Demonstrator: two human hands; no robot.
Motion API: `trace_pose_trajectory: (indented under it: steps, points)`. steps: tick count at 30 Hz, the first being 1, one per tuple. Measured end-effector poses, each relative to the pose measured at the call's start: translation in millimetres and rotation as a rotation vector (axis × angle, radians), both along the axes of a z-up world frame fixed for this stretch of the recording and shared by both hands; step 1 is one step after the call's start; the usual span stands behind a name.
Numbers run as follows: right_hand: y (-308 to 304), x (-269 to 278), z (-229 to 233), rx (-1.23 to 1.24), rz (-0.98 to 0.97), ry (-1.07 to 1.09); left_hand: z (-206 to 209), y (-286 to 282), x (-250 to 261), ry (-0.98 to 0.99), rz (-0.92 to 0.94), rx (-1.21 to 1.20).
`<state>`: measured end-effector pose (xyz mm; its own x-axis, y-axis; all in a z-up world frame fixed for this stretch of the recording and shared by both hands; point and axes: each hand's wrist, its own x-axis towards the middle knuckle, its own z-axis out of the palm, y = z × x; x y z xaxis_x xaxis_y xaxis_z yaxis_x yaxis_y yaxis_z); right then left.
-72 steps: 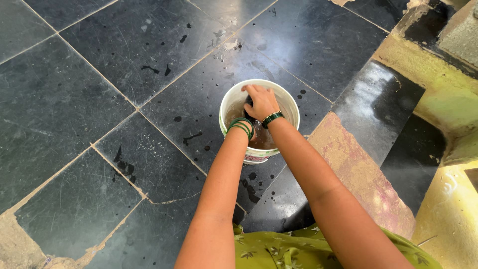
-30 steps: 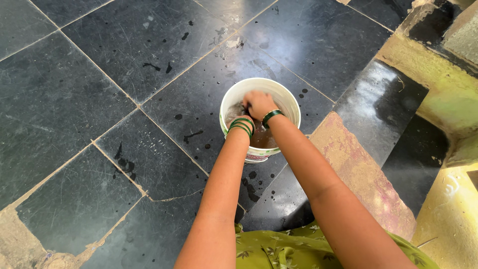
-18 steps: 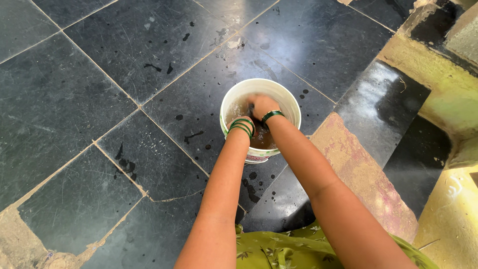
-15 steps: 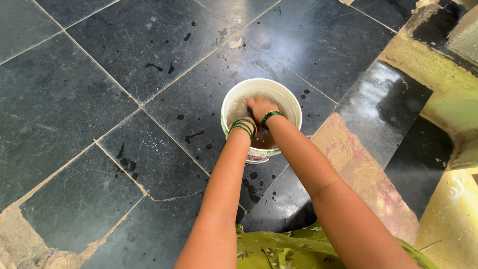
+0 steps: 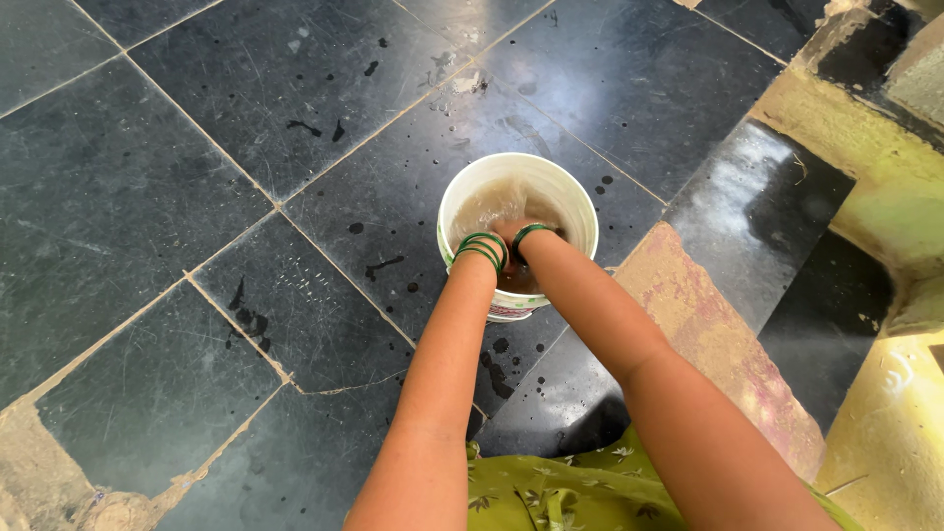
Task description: The person scrubs a dark tiled floor with a cloth, dipping it into a bucket of water to rinse and wring it out periodically. The person moves the cloth back and forth across the tiles to clean the surface.
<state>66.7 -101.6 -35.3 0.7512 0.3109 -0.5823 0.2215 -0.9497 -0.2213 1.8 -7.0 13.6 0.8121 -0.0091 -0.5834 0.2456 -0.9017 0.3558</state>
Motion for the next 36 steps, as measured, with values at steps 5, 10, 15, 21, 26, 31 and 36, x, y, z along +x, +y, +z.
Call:
trace_pose_trajectory:
  steps: [5,10,15,21,26,31,36]
  points:
    - [6,-3,-11,0.029,0.030,0.067,-16,-1,10,-0.033,0.041,-0.053]
    - [-6,2,10,0.150,-0.071,-0.338,-41,5,21,-0.281,0.183,-0.398]
    - [-59,0,94,0.684,-0.059,-0.409,8,18,19,-0.123,0.806,-0.953]
    - [-71,-39,209,1.373,-0.327,0.159,64,41,-3,0.412,0.928,-1.694]
    - [-70,-75,258,1.535,0.064,0.328,106,40,-27,0.378,0.837,-1.939]
    - [-82,-85,256,1.881,-0.086,0.609,95,31,-15,0.320,0.809,-2.009]
    - [-95,-77,211,2.117,-0.488,0.457,103,44,-32,0.342,0.757,-1.950]
